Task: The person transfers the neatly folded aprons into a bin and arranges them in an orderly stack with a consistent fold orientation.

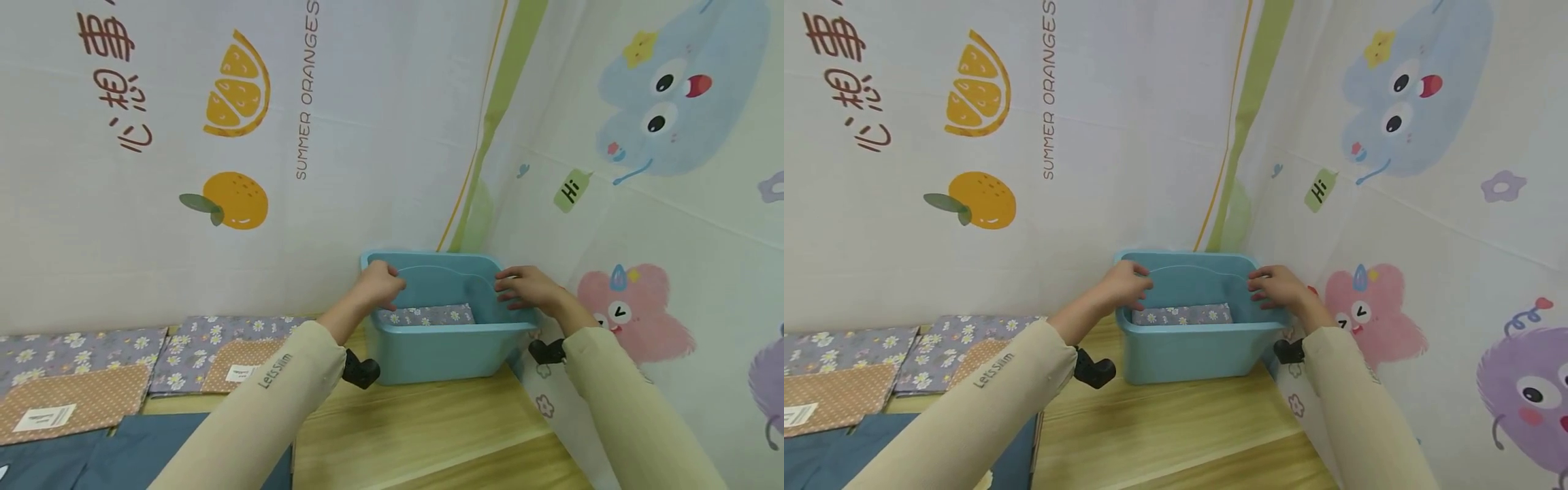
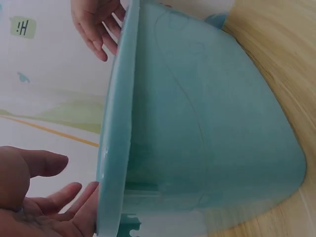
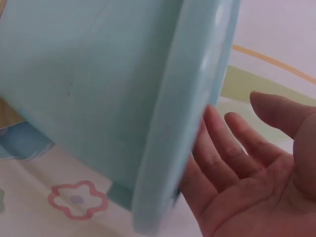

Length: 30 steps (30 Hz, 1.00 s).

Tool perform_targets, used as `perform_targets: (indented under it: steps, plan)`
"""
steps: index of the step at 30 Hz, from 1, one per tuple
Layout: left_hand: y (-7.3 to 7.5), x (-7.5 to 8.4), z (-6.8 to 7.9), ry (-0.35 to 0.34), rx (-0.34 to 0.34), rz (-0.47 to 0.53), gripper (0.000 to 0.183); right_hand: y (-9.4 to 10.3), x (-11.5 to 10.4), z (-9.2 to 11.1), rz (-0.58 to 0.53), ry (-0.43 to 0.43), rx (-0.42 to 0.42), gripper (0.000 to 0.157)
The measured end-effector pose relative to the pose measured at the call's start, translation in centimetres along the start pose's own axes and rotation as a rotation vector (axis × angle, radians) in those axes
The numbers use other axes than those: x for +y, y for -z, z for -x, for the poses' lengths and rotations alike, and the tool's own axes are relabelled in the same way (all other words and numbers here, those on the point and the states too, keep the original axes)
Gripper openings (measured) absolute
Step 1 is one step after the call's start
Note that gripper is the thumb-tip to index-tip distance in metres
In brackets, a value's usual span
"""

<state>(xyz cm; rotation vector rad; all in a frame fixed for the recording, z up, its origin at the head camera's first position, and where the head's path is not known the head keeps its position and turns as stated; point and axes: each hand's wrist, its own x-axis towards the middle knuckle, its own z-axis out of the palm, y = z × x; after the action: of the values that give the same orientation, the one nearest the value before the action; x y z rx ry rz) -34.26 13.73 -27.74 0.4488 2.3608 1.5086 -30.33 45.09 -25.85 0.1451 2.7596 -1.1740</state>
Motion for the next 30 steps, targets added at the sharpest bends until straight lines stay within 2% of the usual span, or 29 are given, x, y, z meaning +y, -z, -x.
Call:
perform_targets:
  steps: [2,6,9,13,21,26,30]
  plan:
    - [0.3,-0.2,0.3,-0.021,0.007,0.036,0.045,0.0,-0.3,0.0,0.005,0.011,-0.005,0.052]
    - [0.9,-0.4,1.1,-0.085,0.028,0.045,0.039,-0.2,-0.8,0.2,0.009,0.034,-0.019,0.052]
    - [1.6,-0.4,2.2,-0.124,0.03,0.043,0.035,-0.5,-1.5,0.4,0.021,0.053,-0.032,0.052]
    - [2.8,-0.6,4.0,-0.167,0.001,0.046,0.035,-1.3,-3.1,1.2,0.046,0.09,-0.046,0.051]
    - [6.0,-2.6,7.8,-0.276,0.013,-0.226,0.037,-3.4,-6.6,3.2,0.054,0.221,-0.123,0.05]
    - [8.0,-4.2,10.6,-0.293,0.039,-0.28,0.034,-4.9,-8.5,4.5,0.072,0.325,-0.149,0.045]
    - [9.6,-4.9,13.3,-0.275,0.07,-0.291,0.033,-6.3,-9.5,5.9,0.07,0.4,-0.165,0.042]
